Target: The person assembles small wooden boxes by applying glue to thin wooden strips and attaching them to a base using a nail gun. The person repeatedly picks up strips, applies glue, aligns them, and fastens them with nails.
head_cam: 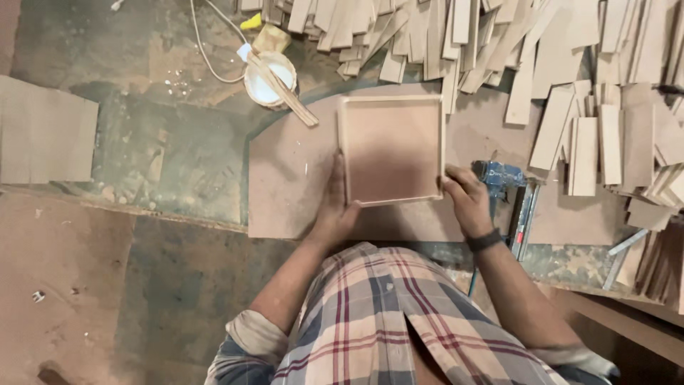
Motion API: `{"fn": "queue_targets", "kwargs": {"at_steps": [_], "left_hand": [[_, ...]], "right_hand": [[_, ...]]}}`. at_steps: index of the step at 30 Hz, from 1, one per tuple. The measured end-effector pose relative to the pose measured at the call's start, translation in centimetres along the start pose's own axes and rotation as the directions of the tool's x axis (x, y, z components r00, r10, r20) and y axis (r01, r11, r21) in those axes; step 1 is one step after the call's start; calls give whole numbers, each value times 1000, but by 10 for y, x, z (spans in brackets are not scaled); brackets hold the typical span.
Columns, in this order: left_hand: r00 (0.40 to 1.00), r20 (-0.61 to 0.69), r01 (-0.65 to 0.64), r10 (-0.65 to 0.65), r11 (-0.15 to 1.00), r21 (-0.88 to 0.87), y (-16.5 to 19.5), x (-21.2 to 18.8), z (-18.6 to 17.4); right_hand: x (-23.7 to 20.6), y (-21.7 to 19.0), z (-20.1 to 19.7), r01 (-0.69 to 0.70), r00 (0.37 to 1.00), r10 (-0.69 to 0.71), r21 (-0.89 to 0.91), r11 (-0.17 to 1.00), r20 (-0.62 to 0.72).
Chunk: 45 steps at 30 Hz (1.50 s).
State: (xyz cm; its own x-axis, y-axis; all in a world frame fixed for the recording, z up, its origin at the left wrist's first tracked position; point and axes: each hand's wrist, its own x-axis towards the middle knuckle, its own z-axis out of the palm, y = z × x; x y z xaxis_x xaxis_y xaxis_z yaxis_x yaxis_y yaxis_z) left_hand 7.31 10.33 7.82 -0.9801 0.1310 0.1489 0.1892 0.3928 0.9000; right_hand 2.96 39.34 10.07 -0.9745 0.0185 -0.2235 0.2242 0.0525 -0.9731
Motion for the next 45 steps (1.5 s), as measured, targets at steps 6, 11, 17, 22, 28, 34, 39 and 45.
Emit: {"fn": "queue_targets", "kwargs": {"at_steps": [6, 11, 17, 22, 28, 34, 39, 45], "left_hand": [[921, 203, 380, -333, 886, -268, -57, 36, 42], [994, 93, 20, -50, 954, 300, -63, 48, 55], [996, 79, -73, 52, 951, 301, -29, 22, 8], [930, 12, -368, 369, 927, 71, 31, 11, -20], [865, 37, -489, 500, 825, 285, 59, 24, -12], [799, 86, -588, 595, 743, 319, 59, 30, -15], [776, 144, -626, 615, 721, 295, 62, 32, -18], [749, 155, -657, 645, 691, 301, 60, 35, -17]], "right_hand": [[-28, -69, 6, 424, 903, -361, -604, 674, 231], [-34, -89, 33, 515, 839, -426, -748, 420, 338], [-35, -97, 44, 578, 816, -315, -692, 433, 484], [-35, -105, 49, 620, 780, -331, -729, 291, 532], [-23, -115, 35, 665, 742, -180, -674, 323, 646], [-17, -110, 33, 682, 726, -191, -656, 323, 661], [-18, -108, 33, 683, 726, -194, -656, 323, 660], [-18, -108, 32, 705, 701, -213, -615, 353, 681]]}}
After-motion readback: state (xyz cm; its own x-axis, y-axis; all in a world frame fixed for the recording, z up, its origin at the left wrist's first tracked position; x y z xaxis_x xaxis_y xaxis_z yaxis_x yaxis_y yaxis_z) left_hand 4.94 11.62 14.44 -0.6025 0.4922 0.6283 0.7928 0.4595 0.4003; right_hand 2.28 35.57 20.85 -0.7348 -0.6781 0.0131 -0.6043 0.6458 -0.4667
